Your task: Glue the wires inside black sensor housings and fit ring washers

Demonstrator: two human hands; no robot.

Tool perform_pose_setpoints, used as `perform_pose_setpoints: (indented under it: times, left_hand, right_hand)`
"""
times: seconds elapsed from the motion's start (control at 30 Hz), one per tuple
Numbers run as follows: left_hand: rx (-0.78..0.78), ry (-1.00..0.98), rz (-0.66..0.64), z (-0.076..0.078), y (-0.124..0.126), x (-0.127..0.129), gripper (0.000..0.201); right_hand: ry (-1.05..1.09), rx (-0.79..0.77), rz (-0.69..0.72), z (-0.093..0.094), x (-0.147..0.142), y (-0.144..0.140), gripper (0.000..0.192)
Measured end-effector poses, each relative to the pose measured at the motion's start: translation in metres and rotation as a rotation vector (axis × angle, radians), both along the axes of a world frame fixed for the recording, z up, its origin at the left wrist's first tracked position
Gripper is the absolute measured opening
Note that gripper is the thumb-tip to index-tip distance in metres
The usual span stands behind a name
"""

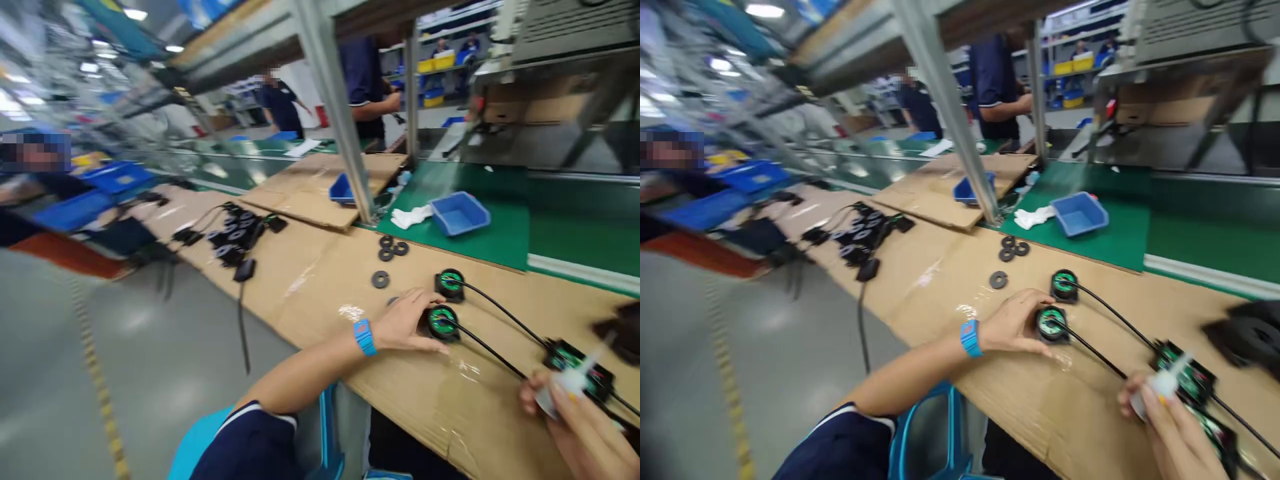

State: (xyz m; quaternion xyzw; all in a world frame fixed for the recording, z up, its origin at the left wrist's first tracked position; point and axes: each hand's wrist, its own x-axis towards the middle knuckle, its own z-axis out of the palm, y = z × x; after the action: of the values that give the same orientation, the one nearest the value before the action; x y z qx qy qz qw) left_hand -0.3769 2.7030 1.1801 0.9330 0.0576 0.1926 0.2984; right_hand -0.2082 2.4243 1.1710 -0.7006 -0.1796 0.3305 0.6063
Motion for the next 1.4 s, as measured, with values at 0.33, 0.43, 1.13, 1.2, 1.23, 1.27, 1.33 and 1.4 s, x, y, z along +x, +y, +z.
perform_pose_setpoints:
  times: [0.33, 0.43, 1.13, 1.2, 1.23, 1.27, 1.33, 1.4]
  left_hand:
    - [-0.312, 0.087, -0.154, 0.005, -0.016, 0.027, 0.069]
    - [-0.335, 0.081, -0.168, 0.008, -0.018, 0.022, 0.056]
    - [-0.062, -0.102, -0.317, 0.024, -0.041, -0.003, 0.016]
    - [-0.099, -0.085, -0.306, 0.025, -0.042, -0.003, 0.016]
    - [-0.128, -0.076, -0.31, 0.026, -0.042, -0.003, 0.016]
    - [-0.157, -0.065, -0.323, 0.026, -0.042, -0.003, 0.017]
    - [-0.188, -0.053, -0.368, 0.027, -0.041, -0.003, 0.019]
    - [-0.152, -0.053, -0.408, 0.028, -0.041, -0.003, 0.018]
  right_hand:
    - [0.029, 0.252, -0.136, 0.03, 0.028, 0.047, 0.045]
    - [0.128, 0.297, -0.174, 0.038, 0.016, 0.055, 0.041]
    - [0.123, 0.279, -0.09, 0.046, -0.001, 0.054, 0.029]
    - [0.075, 0.193, 0.001, 0.045, 0.001, 0.047, 0.033]
    - [0.072, 0.172, 0.031, 0.046, 0.002, 0.043, 0.035]
    - [0.084, 0.171, 0.046, 0.048, 0.004, 0.04, 0.037]
    - [0.131, 0.226, 0.016, 0.053, 0.005, 0.035, 0.033]
    - [0.157, 0.298, -0.053, 0.06, 0.006, 0.034, 0.025]
